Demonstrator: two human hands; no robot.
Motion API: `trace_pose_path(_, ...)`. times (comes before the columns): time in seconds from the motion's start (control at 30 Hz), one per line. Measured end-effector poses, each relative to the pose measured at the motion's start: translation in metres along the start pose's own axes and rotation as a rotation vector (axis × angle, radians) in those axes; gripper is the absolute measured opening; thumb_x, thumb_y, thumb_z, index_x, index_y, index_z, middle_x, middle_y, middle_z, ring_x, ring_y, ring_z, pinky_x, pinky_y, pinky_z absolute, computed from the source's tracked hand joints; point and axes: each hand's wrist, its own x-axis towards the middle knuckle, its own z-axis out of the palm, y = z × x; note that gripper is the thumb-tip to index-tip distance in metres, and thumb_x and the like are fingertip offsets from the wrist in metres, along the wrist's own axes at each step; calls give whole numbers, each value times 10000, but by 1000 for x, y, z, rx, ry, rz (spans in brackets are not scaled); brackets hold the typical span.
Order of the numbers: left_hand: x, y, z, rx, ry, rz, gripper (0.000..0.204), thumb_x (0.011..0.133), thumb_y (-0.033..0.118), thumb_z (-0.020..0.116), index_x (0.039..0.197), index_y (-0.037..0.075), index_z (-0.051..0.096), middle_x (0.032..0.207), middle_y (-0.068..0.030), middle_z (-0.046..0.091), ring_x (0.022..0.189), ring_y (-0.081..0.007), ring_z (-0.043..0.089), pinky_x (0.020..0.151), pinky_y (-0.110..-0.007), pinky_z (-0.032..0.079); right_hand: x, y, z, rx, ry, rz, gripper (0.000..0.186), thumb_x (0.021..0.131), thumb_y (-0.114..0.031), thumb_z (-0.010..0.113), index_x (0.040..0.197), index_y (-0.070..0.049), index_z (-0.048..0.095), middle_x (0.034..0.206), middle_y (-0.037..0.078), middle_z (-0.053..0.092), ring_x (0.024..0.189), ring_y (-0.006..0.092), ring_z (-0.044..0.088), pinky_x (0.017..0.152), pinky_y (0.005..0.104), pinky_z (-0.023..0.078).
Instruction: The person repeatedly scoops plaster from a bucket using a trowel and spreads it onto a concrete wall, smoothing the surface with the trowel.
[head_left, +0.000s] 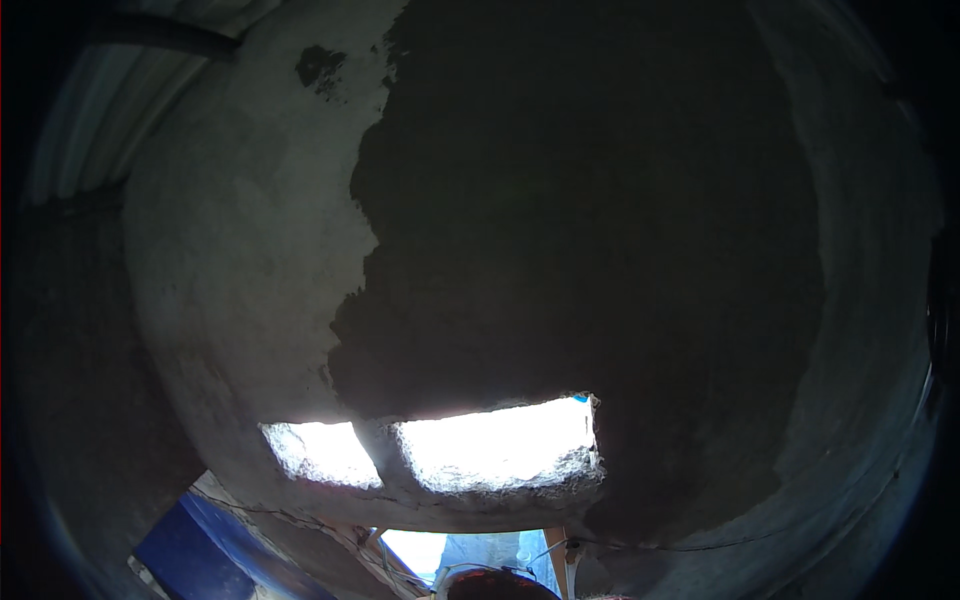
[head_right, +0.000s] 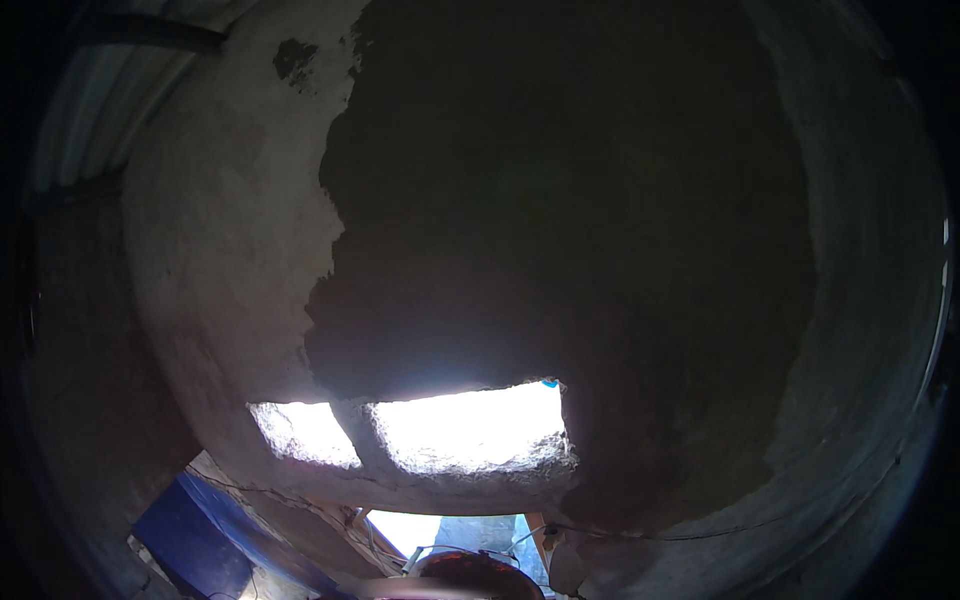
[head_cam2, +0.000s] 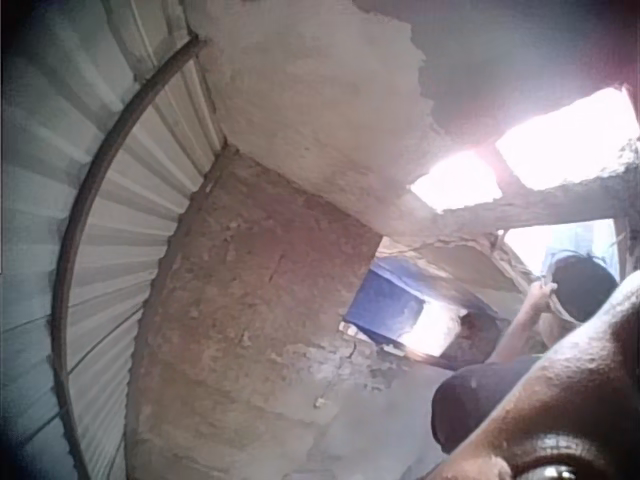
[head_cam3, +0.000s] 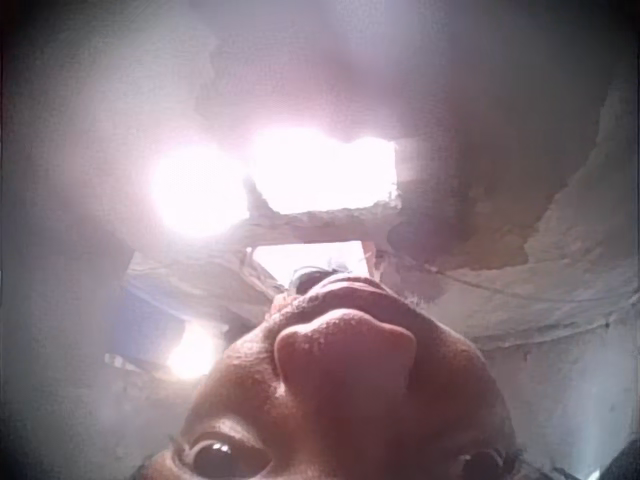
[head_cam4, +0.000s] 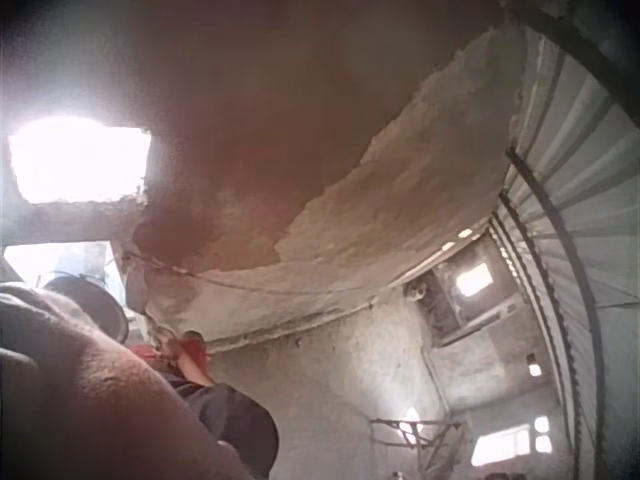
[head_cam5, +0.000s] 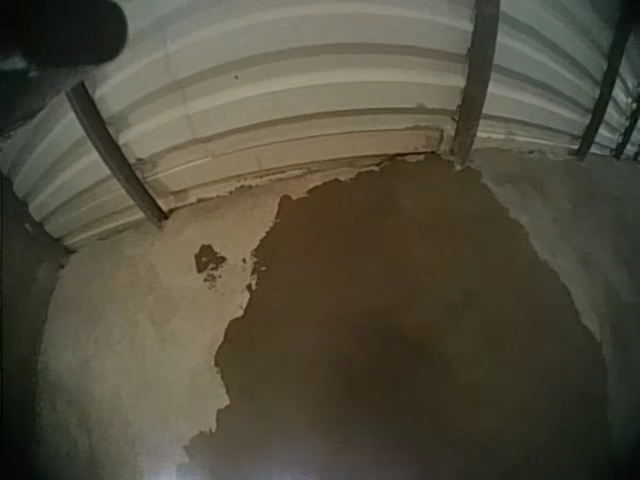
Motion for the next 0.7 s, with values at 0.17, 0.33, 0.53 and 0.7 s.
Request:
trace_pose_path(0.17, 32, -45, -6, -84, 47, -66, 168, 929, 196, 665, 961, 38, 709, 795, -4, 644, 686, -136, 612, 572, -327, 484, 2, 4, 0, -133, 46, -150, 378, 1021, -372, 592, 1272, -110, 698, 851, 61, 694, 651, 188, 616, 589, 354, 500)
trace_pose_path(0.33, 72, -104, -5, 255, 322, 172, 174, 920, 199, 656, 922, 32, 706, 755, -15, 633, 643, -138, 615, 544, -329, 487, 2, 9, -7, -294, 106, -283, 372, 1014, -370, 600, 1270, -119, 700, 854, 68, 698, 661, 205, 625, 597, 368, 507)
trace_pose_path(0.53, 19, -24, 7, -28, 38, -75, 190, 902, 217, 655, 874, 33, 698, 707, -14, 610, 599, -138, 603, 503, -326, 466, 10, 4, -12, -489, 155, -453, 366, 1005, -367, 608, 1267, -130, 704, 858, 77, 701, 673, 225, 636, 607, 385, 516)
trace_pose_path(0.7, -12, 15, 20, -9, 55, -47, 182, 890, 208, 644, 861, 38, 700, 704, 5, 600, 606, -121, 591, 510, -319, 461, 10, 3, -10, -649, 204, -579, 361, 998, -365, 615, 1264, -139, 706, 861, 84, 704, 682, 242, 646, 615, 399, 524)
